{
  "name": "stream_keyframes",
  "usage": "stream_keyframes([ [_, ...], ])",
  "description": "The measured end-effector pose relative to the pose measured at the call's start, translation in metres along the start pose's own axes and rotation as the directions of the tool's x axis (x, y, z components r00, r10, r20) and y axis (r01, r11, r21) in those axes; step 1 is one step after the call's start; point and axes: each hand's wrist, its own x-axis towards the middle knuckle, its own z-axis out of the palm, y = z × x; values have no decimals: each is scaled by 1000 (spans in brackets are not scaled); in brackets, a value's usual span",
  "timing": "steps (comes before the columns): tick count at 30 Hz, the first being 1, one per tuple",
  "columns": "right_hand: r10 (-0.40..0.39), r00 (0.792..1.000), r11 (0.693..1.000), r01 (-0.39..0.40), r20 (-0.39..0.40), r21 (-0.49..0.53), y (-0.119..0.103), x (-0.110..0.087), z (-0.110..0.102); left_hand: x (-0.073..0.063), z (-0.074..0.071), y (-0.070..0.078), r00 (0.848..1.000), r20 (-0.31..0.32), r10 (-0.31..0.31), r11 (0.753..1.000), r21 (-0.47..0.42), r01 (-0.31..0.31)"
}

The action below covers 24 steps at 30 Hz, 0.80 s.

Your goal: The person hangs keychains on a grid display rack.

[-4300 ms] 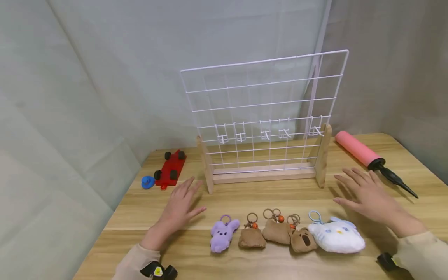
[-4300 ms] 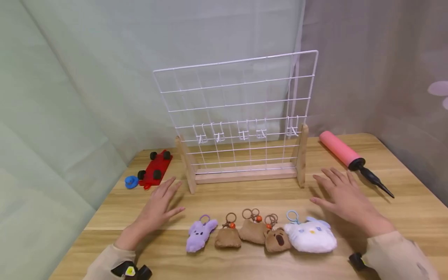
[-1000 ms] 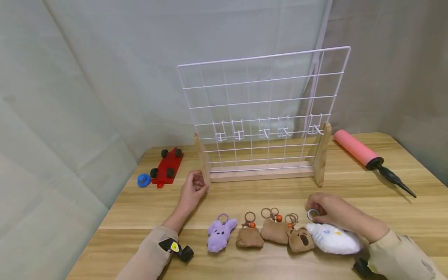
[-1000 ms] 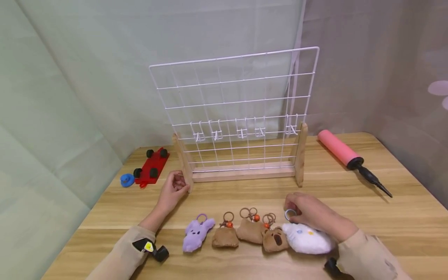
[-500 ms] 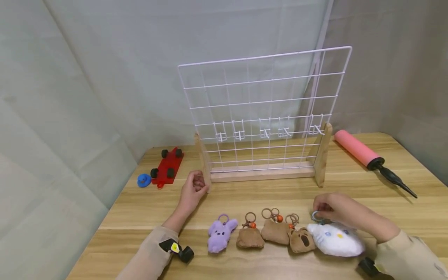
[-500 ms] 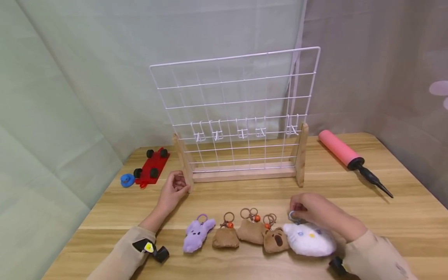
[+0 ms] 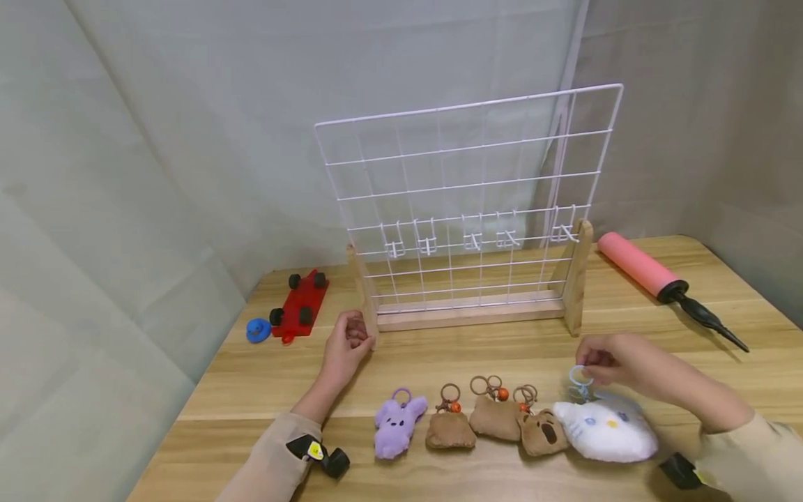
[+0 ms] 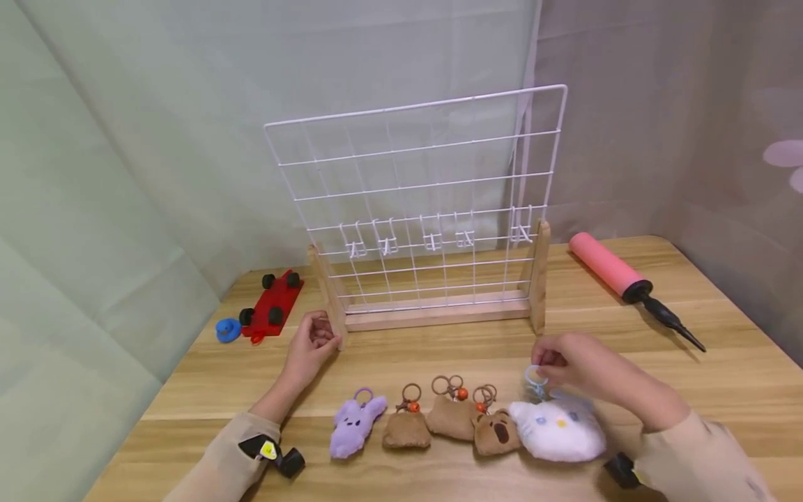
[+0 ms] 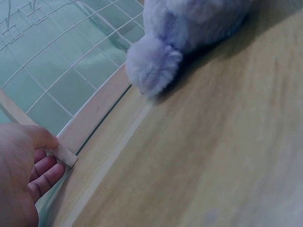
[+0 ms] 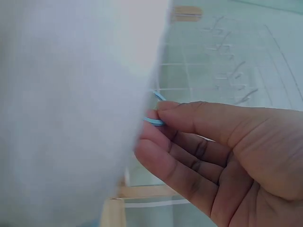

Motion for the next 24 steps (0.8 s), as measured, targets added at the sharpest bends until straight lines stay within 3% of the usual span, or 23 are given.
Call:
stream_keyframes([
  [5, -12, 1000, 1000, 12, 5, 7, -2, -2, -7, -8, -3, 20, 1000, 10, 23, 1000, 9, -23],
  [13, -102, 994, 994, 100, -46, -52, -3, -4, -23, -12, -3, 27, 999, 11, 33, 999, 3, -33],
  [24, -118, 985, 976, 90, -129, -200, -10, 2, -45, -12, -5, 28, 999, 23, 43, 998, 34, -43],
])
